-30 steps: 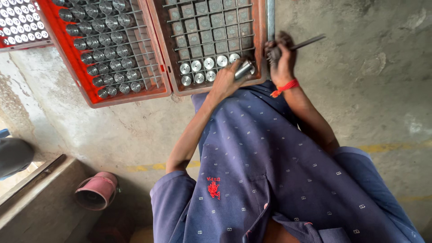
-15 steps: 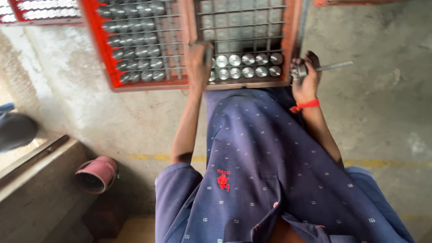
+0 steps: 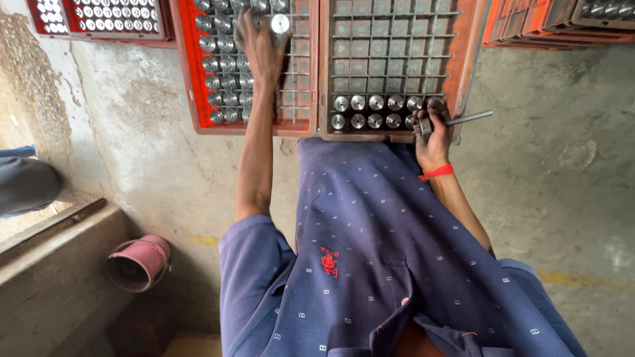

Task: The person transfers small metal caps from one crate to another using both hands. They repeatedly pick up caps and place them into an empty crate, then move the filled crate aside and continue with another crate.

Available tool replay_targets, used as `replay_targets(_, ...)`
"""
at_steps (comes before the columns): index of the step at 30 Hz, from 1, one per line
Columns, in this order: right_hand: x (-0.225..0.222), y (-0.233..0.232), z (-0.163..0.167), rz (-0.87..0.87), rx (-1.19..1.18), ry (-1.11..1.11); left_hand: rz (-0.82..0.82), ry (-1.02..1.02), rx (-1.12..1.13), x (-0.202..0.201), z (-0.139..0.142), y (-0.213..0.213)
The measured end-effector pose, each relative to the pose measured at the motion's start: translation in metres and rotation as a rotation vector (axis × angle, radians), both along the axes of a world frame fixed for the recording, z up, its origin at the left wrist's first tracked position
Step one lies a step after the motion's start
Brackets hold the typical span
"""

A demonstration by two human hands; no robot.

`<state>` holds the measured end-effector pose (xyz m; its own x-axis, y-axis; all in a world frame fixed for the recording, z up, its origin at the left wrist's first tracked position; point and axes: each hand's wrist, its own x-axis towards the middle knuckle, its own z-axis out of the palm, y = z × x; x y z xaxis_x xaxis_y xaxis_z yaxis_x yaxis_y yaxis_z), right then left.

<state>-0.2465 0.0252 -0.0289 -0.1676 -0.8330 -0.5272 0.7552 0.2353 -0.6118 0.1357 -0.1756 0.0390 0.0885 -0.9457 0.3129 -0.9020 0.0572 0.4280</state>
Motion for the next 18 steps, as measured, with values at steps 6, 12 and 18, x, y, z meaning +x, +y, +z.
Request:
replay_targets(6, -0.006, -0.001, 0.015, -0.002, 0.017, 0.086, 0.052, 1.113, -0.09, 0.001, 0.009, 0.064)
replay_targets(12, 0.035, -0.028, 0.02, 0.178, -0.045, 0.119, 0.097, 1.355, 0.435, -0.098, -0.055, 0.124)
replay_targets(18, 0.069, -0.046, 0.042, 0.289, -0.007, 0.142, -0.25, 0.713, 0.568, -0.151, -0.044, 0.187)
